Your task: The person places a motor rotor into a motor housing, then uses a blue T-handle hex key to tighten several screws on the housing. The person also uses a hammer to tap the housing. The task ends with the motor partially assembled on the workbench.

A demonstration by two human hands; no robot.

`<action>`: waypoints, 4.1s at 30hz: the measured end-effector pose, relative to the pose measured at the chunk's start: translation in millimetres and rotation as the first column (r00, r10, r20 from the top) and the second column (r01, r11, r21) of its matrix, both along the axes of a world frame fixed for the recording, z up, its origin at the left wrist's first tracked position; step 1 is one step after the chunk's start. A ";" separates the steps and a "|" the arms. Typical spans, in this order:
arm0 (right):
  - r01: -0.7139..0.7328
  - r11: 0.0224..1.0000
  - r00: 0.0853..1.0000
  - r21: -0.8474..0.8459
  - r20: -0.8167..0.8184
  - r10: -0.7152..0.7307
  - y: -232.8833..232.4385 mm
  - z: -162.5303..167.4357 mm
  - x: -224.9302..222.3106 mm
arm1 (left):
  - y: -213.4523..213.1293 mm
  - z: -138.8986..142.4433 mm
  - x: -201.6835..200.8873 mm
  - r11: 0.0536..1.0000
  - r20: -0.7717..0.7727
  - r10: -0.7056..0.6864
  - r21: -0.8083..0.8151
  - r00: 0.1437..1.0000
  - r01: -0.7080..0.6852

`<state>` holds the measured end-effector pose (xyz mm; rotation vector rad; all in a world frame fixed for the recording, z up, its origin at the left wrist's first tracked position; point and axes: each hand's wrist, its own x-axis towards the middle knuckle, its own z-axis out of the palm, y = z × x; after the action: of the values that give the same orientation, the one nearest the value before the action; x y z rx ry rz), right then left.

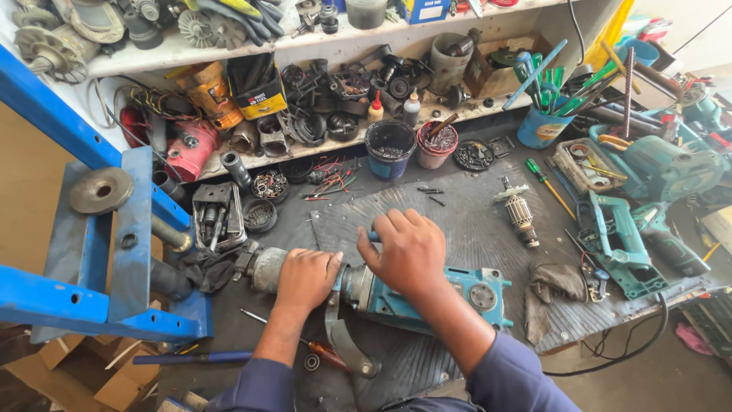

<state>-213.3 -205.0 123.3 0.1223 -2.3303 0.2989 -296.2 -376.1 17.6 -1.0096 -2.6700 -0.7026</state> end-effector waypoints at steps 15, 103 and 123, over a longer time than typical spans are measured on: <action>-0.416 0.709 0.909 -0.569 -0.233 0.347 -4.2 -56.1 -18.6 | -17.7 1.2 -2.7 0.991 -0.097 0.010 0.135 0.995 0.003; 0.095 0.961 0.859 -0.259 0.509 0.052 159.7 -50.3 85.6 | 118.2 30.1 42.2 0.681 0.653 -0.573 0.716 0.495 -0.156; -0.570 0.592 0.301 -0.570 0.526 0.796 181.9 -84.6 -45.5 | 112.1 30.7 41.7 0.821 0.438 -0.346 0.569 0.830 0.042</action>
<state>-258.7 -23.1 38.7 1.1169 -2.8595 1.3689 -254.5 -264.0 48.3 -1.0481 -2.4940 -1.9045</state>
